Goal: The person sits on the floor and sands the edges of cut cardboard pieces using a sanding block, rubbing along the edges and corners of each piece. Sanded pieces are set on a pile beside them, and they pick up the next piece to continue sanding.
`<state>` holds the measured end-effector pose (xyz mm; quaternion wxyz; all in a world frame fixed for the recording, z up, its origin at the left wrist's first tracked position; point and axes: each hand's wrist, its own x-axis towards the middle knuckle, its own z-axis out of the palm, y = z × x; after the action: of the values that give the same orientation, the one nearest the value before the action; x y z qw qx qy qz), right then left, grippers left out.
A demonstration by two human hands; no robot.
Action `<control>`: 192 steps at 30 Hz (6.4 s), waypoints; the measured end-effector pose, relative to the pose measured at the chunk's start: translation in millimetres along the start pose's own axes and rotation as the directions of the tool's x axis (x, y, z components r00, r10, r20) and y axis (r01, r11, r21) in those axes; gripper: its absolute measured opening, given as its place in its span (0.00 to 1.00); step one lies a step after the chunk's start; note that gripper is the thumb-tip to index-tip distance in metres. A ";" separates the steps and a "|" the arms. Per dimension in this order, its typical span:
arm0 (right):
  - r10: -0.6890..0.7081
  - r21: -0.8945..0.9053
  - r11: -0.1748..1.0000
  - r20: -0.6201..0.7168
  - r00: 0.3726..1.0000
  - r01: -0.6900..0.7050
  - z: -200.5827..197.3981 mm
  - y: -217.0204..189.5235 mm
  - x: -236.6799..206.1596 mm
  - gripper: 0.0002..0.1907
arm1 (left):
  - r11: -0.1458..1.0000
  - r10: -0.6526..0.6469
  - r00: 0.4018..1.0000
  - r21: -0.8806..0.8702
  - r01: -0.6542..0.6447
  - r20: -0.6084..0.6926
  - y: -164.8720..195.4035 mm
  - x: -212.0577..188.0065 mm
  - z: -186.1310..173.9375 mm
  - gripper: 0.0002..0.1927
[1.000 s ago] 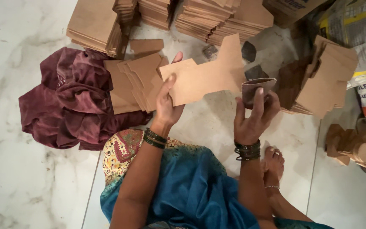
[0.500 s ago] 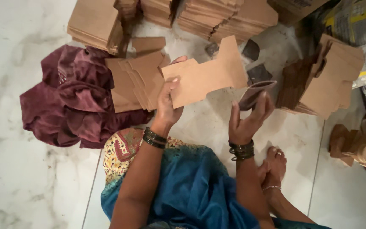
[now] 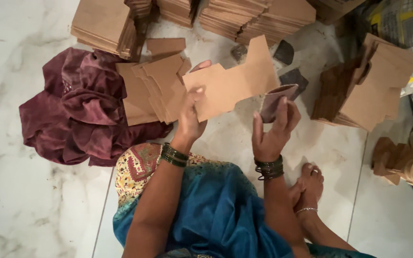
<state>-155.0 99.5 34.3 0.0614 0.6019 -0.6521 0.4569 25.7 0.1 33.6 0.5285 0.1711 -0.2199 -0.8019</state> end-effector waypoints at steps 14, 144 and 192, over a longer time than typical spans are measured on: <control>-0.045 0.016 0.999 0.149 0.988 0.043 2.1 -30.6 6.5 0.35 | 0.996 0.082 0.996 0.026 -0.081 -0.026 -8.4 2.4 -3.0 0.24; 0.406 0.818 0.264 0.386 0.828 -0.511 12.0 -38.2 -2.1 0.37 | 0.981 0.045 0.993 -0.182 -0.064 -0.106 -16.9 10.9 7.4 0.30; -0.133 -0.040 0.989 0.204 0.970 0.144 23.8 -49.9 -6.7 0.32 | 0.742 -0.037 0.938 0.619 0.258 -0.346 -81.2 4.0 -35.8 0.38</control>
<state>-100.1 95.6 42.5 0.0435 0.6869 -0.6237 0.3706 -20.4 18.3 -40.1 0.3966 0.4864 -0.3863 -0.6759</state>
